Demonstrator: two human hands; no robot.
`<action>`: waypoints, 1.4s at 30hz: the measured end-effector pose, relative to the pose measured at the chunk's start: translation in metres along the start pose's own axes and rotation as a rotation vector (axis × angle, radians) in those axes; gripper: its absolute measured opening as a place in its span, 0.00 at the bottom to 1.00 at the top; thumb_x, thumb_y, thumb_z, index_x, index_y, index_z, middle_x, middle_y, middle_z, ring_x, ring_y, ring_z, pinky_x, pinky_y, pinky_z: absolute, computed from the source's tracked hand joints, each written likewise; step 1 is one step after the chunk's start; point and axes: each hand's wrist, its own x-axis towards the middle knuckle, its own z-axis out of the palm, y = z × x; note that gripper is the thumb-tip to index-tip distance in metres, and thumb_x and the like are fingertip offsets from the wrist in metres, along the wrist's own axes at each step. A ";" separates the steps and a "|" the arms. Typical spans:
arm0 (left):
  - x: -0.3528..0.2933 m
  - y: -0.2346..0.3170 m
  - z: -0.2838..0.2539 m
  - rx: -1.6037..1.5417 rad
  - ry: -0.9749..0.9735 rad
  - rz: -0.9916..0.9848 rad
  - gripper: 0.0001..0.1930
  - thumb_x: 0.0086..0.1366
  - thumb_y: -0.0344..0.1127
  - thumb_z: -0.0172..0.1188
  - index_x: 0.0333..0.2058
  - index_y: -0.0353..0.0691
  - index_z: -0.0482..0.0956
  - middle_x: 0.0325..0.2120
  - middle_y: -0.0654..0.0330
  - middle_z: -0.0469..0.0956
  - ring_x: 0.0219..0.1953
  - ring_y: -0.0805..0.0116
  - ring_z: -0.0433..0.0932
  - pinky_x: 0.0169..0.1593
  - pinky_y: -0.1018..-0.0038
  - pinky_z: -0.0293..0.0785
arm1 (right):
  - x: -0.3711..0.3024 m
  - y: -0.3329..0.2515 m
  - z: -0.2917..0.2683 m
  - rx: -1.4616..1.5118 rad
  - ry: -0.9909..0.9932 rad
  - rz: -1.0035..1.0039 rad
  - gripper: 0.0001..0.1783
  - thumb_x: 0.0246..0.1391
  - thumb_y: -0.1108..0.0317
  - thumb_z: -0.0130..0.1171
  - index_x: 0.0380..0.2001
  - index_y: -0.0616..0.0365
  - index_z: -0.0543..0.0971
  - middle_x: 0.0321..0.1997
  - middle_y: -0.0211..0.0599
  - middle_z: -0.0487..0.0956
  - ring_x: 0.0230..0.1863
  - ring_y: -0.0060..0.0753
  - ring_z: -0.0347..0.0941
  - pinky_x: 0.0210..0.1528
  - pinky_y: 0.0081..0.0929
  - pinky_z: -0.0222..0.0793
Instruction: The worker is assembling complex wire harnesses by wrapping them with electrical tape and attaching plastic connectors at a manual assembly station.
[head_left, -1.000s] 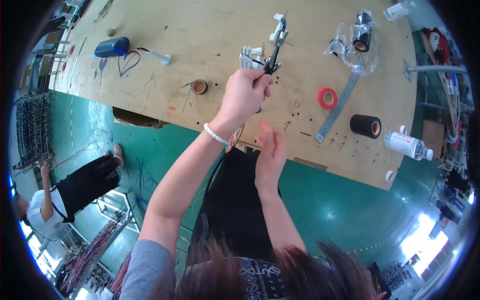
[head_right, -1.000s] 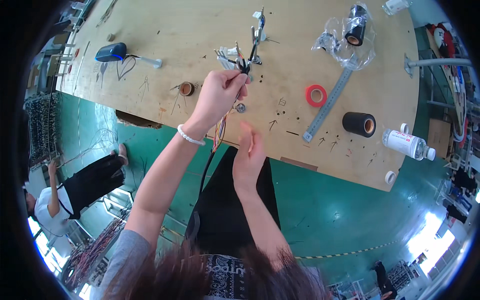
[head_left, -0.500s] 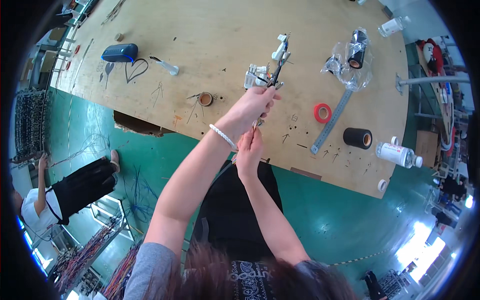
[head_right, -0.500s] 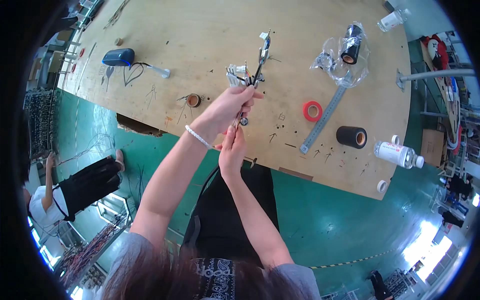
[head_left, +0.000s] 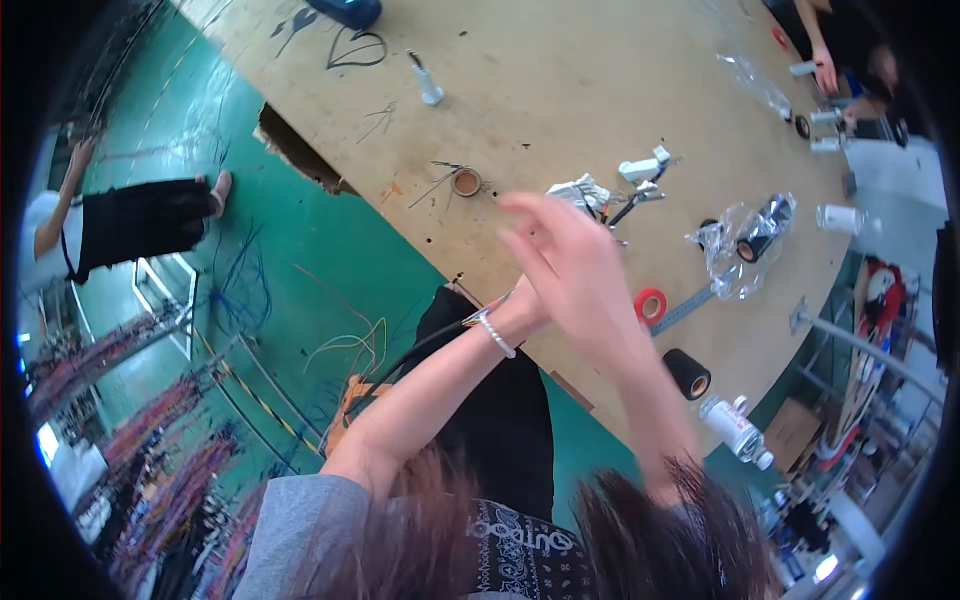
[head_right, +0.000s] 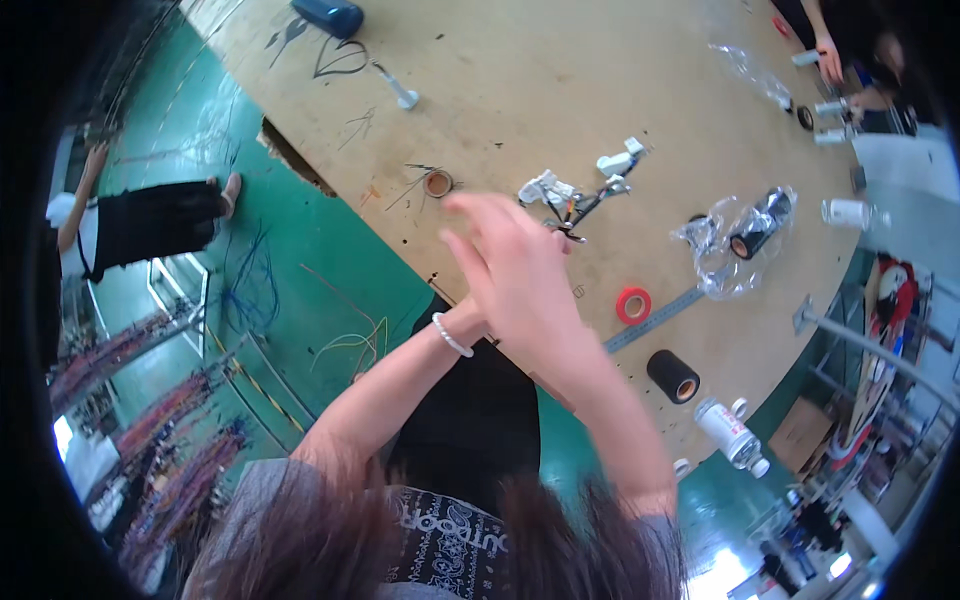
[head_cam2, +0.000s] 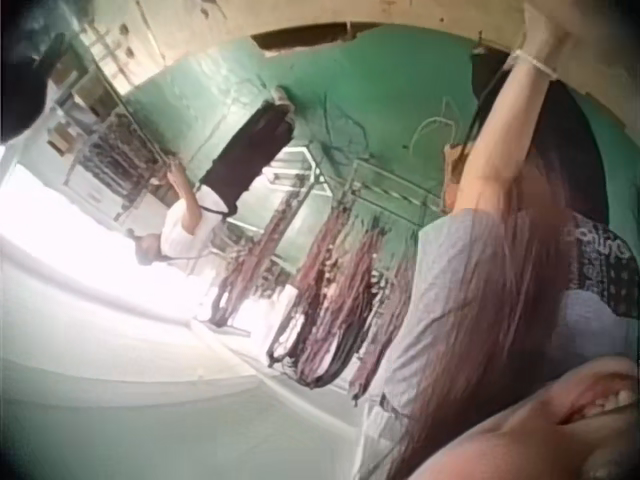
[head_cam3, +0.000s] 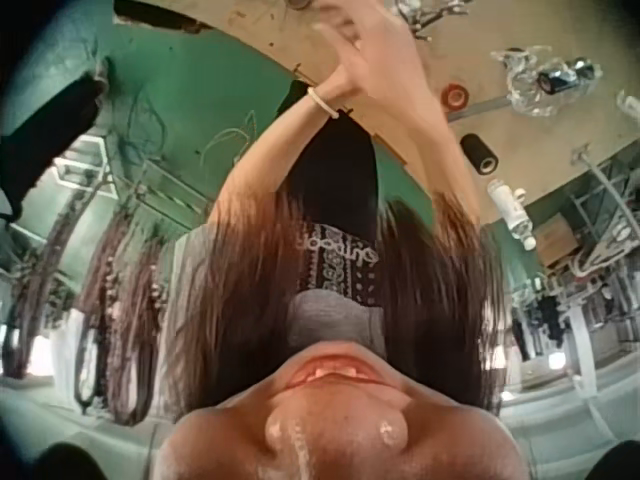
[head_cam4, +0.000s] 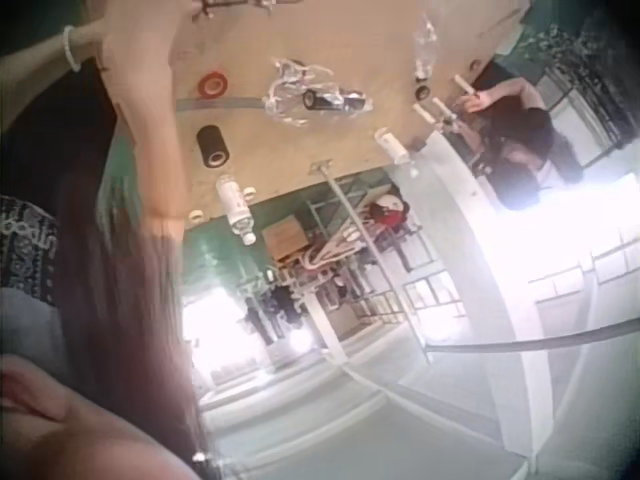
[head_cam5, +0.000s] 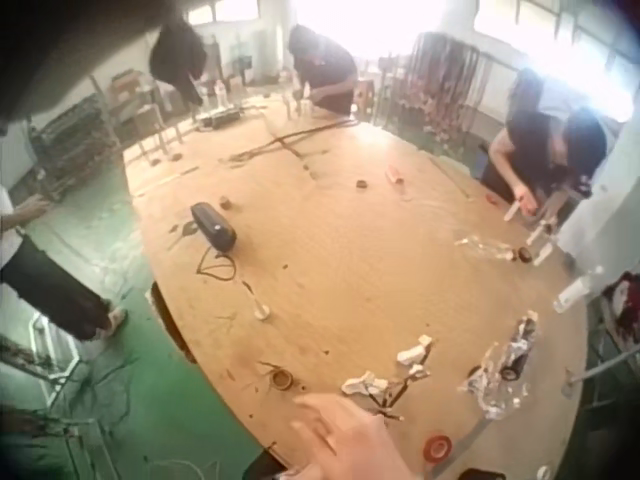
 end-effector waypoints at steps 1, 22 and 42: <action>-0.002 0.001 0.003 0.005 0.023 0.005 0.12 0.68 0.39 0.54 0.43 0.36 0.70 0.33 0.63 0.70 0.37 0.75 0.69 0.45 0.72 0.68 | 0.027 0.020 0.015 -0.137 -0.114 -0.066 0.15 0.56 0.69 0.60 0.47 0.61 0.77 0.40 0.49 0.78 0.43 0.49 0.77 0.46 0.36 0.74; 0.008 0.051 0.017 0.270 0.012 -0.408 0.19 0.63 0.26 0.51 0.48 0.36 0.51 0.29 0.63 0.64 0.26 0.81 0.62 0.32 0.81 0.66 | -0.105 0.098 -0.027 0.596 0.285 0.627 0.12 0.63 0.68 0.56 0.44 0.66 0.72 0.43 0.35 0.74 0.38 0.19 0.72 0.42 0.20 0.70; 0.020 0.056 0.019 0.513 -0.009 -0.532 0.07 0.64 0.30 0.56 0.31 0.31 0.73 0.17 0.70 0.60 0.22 0.82 0.57 0.25 0.79 0.58 | -0.098 0.118 -0.027 0.862 0.203 0.563 0.14 0.53 0.66 0.68 0.34 0.59 0.72 0.33 0.22 0.72 0.33 0.13 0.68 0.37 0.13 0.66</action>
